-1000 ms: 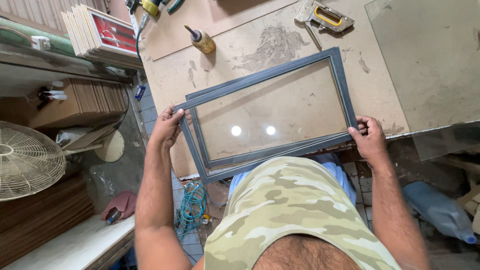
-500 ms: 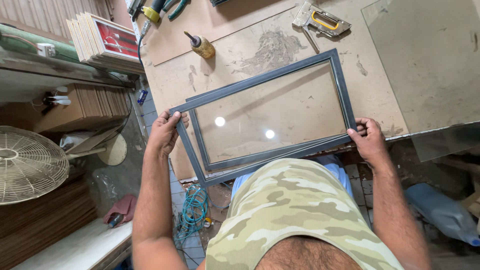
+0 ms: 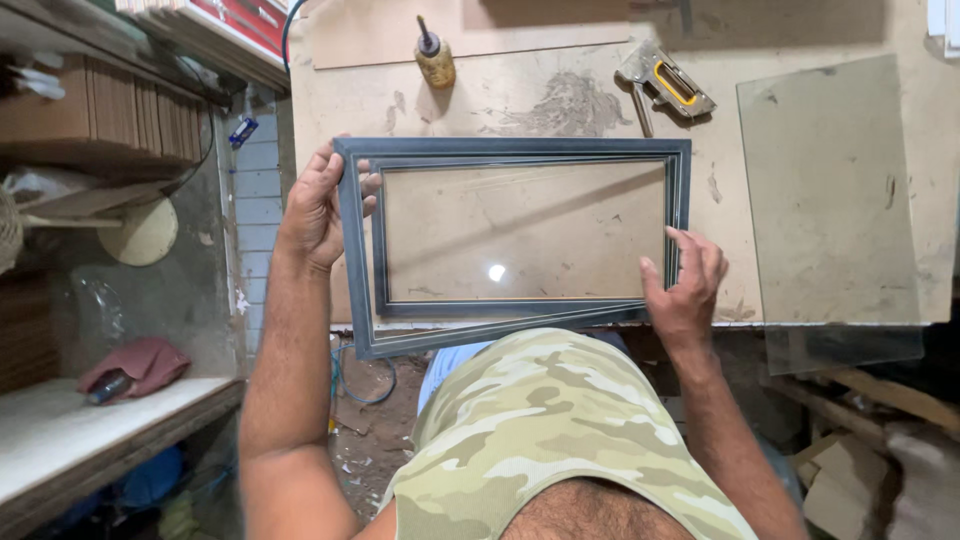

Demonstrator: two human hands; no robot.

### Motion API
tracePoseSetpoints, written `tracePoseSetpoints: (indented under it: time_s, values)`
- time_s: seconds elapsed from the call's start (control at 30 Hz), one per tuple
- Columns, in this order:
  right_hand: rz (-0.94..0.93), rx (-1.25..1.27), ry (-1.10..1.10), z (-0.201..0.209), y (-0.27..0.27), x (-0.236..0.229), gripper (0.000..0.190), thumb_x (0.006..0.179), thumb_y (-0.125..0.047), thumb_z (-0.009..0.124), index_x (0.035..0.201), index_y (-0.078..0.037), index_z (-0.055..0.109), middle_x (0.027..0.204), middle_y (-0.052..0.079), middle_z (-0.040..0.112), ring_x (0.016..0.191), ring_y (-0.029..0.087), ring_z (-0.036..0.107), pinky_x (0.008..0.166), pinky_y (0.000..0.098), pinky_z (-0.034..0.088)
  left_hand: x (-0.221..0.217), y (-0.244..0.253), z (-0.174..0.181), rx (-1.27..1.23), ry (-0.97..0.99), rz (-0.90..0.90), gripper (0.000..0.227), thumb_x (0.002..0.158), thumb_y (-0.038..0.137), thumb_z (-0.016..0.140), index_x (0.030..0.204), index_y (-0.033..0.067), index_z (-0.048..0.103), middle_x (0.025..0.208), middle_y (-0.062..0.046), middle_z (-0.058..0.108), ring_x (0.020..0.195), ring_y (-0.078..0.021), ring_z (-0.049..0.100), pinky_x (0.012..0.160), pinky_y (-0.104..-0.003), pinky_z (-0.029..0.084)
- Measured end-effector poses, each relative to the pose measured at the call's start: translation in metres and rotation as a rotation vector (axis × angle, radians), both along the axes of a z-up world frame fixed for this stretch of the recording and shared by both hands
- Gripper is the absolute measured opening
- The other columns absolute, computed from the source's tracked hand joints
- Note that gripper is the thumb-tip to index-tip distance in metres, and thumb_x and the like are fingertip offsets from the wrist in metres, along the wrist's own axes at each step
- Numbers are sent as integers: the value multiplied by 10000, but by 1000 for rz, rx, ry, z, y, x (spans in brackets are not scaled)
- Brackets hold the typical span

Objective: The person assembles window frames by placing glass panes into metal frames and stacking them on a workbench. They handle multiple frames and glass pieces, aligning and stacking them in a workshop setting.

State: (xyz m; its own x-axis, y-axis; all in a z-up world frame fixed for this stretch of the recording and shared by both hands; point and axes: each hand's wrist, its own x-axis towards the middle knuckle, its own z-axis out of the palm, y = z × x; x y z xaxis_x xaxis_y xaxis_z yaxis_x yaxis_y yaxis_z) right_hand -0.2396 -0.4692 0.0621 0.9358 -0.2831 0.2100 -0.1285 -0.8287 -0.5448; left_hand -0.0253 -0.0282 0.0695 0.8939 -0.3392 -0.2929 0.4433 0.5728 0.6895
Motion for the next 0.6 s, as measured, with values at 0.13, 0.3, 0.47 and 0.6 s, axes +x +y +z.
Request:
tracePoseSetpoints:
  time_s: [0.13,0.3,0.47,0.6]
  values:
    - [567,-72,-241,90,62,69,394,996,-228,778,1329,-92,617,1420,170,543,1304,291,517,1142,418,437,-10,-29,43,-144,-86,-17,478,1098,121,597,1517,99,369,1177,-128,653,1041,-322,736,798,-404,648]
    - [1127,-610,-550,157,156,129,423,949,-227,730,1369,-209,683,1428,84,583,1325,213,528,1227,412,319,-18,-51,79,-148,-133,-18,562,1071,116,588,1556,89,306,1195,-130,624,1105,-334,730,829,-417,662]
    - [1433,-724,-39,184,206,152,331,865,-374,753,1124,-169,734,1094,68,651,1191,284,543,1242,518,188,-24,-53,84,-175,-145,12,588,1058,80,571,1565,82,273,1189,-161,615,1156,-350,715,910,-416,660]
    - [1437,-693,37,195,215,167,326,756,-442,783,965,-194,750,1068,0,675,1176,216,576,1237,522,139,-28,-50,70,-140,-176,-21,654,1054,-28,579,1614,65,256,1364,-206,599,1210,-285,694,1009,-385,637]
